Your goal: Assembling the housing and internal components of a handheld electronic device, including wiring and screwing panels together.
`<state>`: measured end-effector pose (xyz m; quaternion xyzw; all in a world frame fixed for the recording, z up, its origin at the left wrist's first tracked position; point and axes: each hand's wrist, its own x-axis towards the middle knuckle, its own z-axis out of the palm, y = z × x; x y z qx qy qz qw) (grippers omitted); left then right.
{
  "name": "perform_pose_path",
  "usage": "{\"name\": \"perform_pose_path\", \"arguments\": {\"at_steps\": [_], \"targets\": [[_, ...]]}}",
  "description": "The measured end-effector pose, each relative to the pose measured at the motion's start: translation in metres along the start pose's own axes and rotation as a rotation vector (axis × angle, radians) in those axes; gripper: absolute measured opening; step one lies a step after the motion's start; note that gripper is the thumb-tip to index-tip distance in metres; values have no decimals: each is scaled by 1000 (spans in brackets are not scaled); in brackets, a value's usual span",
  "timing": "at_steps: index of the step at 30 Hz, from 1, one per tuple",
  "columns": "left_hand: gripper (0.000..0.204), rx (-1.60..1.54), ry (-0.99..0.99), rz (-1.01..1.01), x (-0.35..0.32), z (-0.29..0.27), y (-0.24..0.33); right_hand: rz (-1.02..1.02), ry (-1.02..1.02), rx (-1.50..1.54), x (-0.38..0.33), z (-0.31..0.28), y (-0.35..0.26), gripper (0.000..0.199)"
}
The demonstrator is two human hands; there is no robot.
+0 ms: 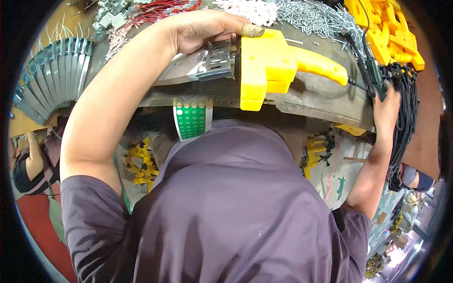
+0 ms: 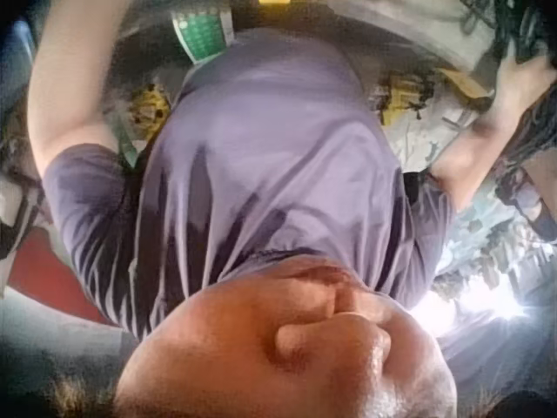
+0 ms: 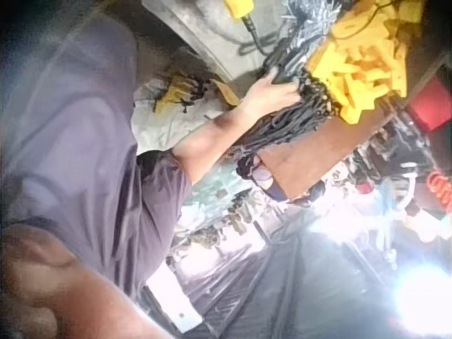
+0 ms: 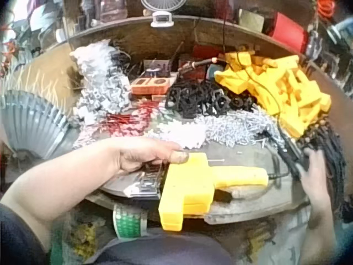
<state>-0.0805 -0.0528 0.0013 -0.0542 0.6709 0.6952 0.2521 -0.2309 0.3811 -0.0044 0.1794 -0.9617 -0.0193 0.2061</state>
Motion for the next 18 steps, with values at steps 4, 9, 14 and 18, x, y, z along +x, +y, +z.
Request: {"name": "perform_pose_path", "arguments": {"at_steps": [4,9,14,18], "targets": [[40,-11,51,-8,3,6,5,-350,82,679,-2,-53,-93,36],[42,40,60,-7,1,7,4,-747,-303,632,2,-75,-161,51],[45,-27,19,14,3,12,1,-685,-563,673,13,-71,-180,53],[58,-65,-4,-13,1,5,1,-813,-339,553,15,-54,-176,57]]}}
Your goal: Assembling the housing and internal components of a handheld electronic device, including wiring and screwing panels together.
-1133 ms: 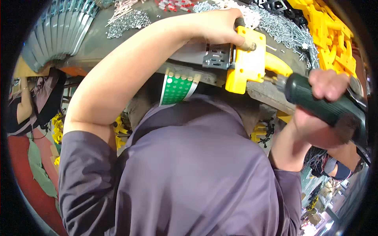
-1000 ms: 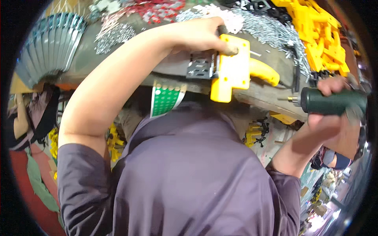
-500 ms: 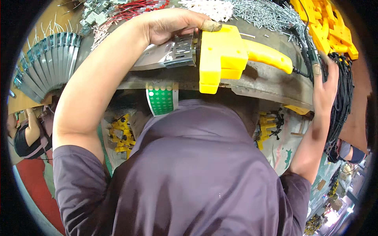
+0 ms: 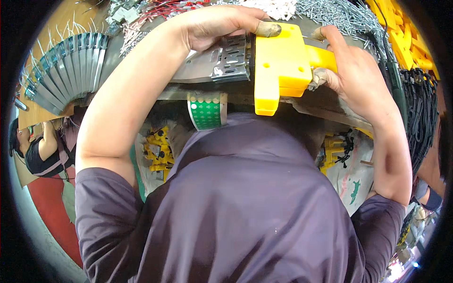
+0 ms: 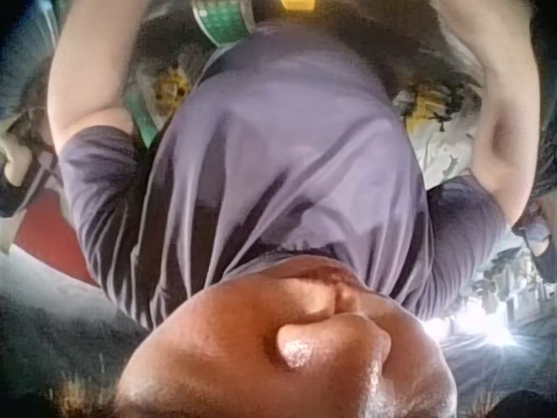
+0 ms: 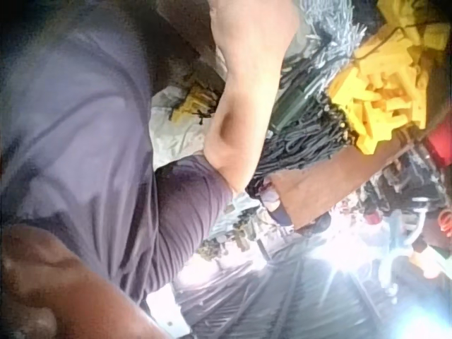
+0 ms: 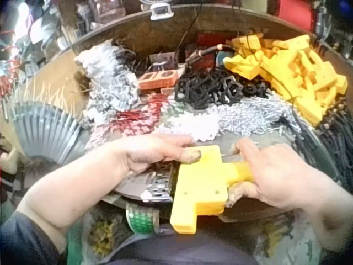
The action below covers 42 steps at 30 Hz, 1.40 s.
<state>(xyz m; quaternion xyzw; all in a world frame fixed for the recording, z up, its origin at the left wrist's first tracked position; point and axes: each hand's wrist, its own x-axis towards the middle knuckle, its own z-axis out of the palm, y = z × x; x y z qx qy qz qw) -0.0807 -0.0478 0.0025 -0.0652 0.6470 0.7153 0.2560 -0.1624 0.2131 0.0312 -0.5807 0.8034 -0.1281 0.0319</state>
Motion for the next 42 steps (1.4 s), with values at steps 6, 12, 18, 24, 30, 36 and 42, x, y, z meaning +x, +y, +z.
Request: {"name": "perform_pose_path", "arguments": {"at_steps": [6,12,18,24,30,36,42], "targets": [[59,-40,-4,31,-4,0,6,68,-61,-139,9,2,-3,67],[47,365,122,201,-20,14,26,47,-79,216,19,-26,10,59],[73,1298,520,822,-74,54,34,10,-112,387,24,-43,25,77],[51,1429,644,889,-67,76,21,-66,-92,427,23,-36,22,66],[62,1317,620,707,-73,87,22,-13,-47,185,18,-39,3,48],[57,1254,624,768,-71,88,23,54,-66,119,11,-38,-3,48],[56,1228,597,759,-68,85,27,28,-49,193,10,-31,3,53]]}}
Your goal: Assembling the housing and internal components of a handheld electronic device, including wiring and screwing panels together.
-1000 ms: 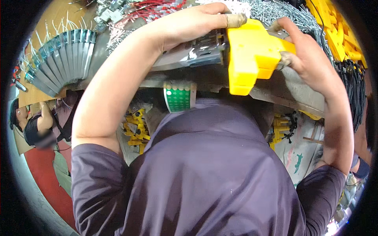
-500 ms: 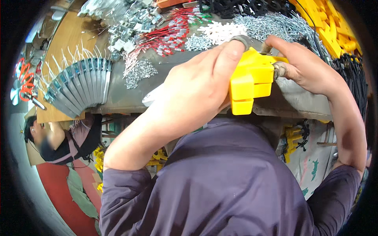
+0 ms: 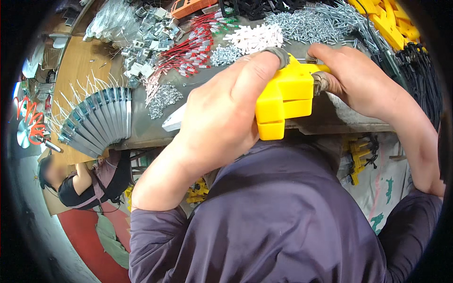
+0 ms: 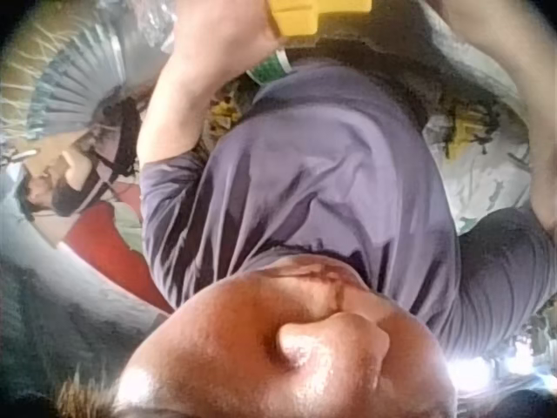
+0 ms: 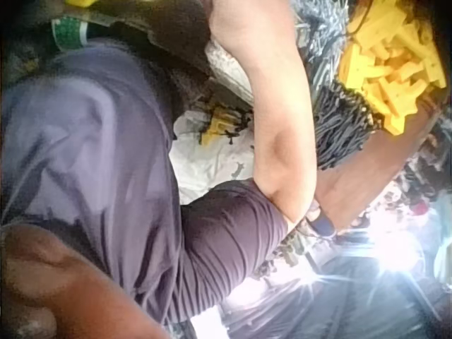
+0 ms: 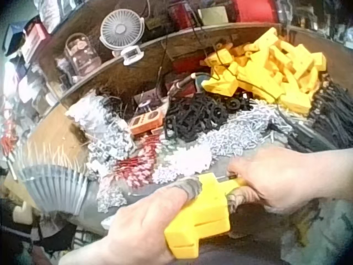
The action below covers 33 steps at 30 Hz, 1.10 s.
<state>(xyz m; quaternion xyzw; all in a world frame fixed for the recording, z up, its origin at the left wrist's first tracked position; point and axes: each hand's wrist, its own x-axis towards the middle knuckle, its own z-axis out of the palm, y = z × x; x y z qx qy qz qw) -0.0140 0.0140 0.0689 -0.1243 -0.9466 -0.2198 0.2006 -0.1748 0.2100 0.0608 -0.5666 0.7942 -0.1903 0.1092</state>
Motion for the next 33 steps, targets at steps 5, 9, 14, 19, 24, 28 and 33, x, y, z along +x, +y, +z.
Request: {"name": "perform_pose_path", "arguments": {"at_steps": [5,9,14,19,24,28,33], "targets": [[68,117,-57,92,1,-8,-3,-69,-71,146,5,-6,1,59],[80,13,-51,-22,-3,-4,-3,9,-292,351,11,-17,-4,62],[91,-81,-142,-103,-10,6,1,249,-437,389,5,-19,-15,56],[79,-7,-163,-113,-17,17,1,151,-409,345,0,-5,-10,55],[48,73,-239,-40,-20,21,0,31,-238,287,-9,9,-5,56],[55,-74,-194,-88,-24,21,2,95,-320,182,-6,5,-12,54],[70,-97,-126,-126,-32,25,3,190,-409,31,-4,0,-26,44]]}}
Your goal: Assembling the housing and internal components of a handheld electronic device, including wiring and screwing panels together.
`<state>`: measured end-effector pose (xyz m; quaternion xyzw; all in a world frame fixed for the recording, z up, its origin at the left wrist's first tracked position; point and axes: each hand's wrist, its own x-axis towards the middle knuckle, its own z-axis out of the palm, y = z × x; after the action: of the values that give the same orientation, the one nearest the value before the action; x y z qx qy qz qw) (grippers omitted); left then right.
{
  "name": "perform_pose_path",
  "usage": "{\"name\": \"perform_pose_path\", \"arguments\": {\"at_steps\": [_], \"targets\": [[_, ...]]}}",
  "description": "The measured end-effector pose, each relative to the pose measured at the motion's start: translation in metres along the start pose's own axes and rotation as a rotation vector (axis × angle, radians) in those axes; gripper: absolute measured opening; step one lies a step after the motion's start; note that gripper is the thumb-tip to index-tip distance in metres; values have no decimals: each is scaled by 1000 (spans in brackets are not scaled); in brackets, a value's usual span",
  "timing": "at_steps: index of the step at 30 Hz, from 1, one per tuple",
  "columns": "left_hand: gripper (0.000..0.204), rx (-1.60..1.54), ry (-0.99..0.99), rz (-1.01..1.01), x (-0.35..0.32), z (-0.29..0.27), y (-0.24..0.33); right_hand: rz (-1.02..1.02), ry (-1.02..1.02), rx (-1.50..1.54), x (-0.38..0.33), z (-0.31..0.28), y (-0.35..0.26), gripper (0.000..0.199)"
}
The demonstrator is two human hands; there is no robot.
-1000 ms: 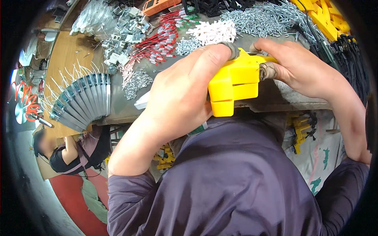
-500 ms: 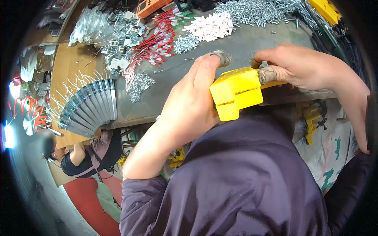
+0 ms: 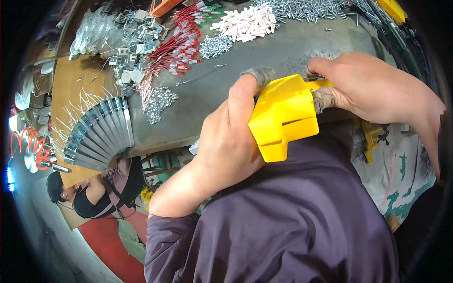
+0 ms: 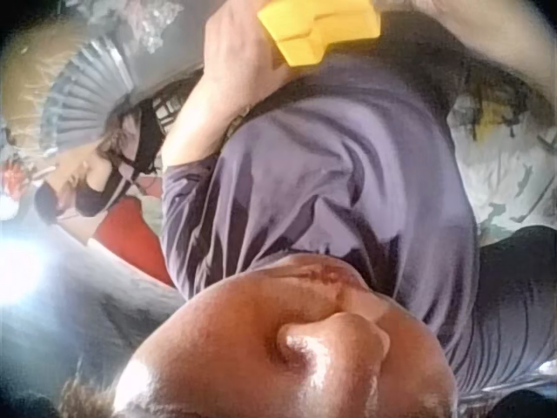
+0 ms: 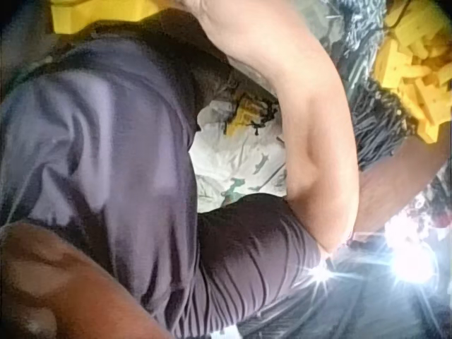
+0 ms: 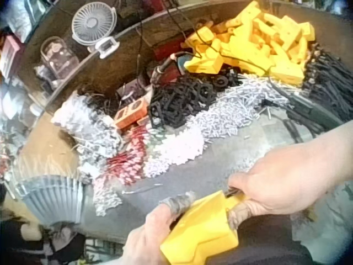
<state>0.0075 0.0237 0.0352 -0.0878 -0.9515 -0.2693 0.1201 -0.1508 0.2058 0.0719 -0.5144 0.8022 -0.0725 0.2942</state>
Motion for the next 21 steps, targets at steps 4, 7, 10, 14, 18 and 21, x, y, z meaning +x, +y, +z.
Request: {"name": "perform_pose_path", "arguments": {"at_steps": [4,7,10,14,18,21], "targets": [[65,-30,27,7,4,0,4,27,3,-3,-1,6,0,39],[64,-90,29,0,1,0,-2,25,17,16,-3,8,-2,42],[67,-82,12,58,2,-4,-6,-47,93,136,-5,13,5,46],[63,-115,-12,2,0,-1,-9,-76,96,216,-1,3,10,34],[59,-133,37,52,0,2,-14,-205,405,4,0,1,3,35],[58,-203,58,87,-1,7,-19,-475,414,106,6,-4,7,41]]}}
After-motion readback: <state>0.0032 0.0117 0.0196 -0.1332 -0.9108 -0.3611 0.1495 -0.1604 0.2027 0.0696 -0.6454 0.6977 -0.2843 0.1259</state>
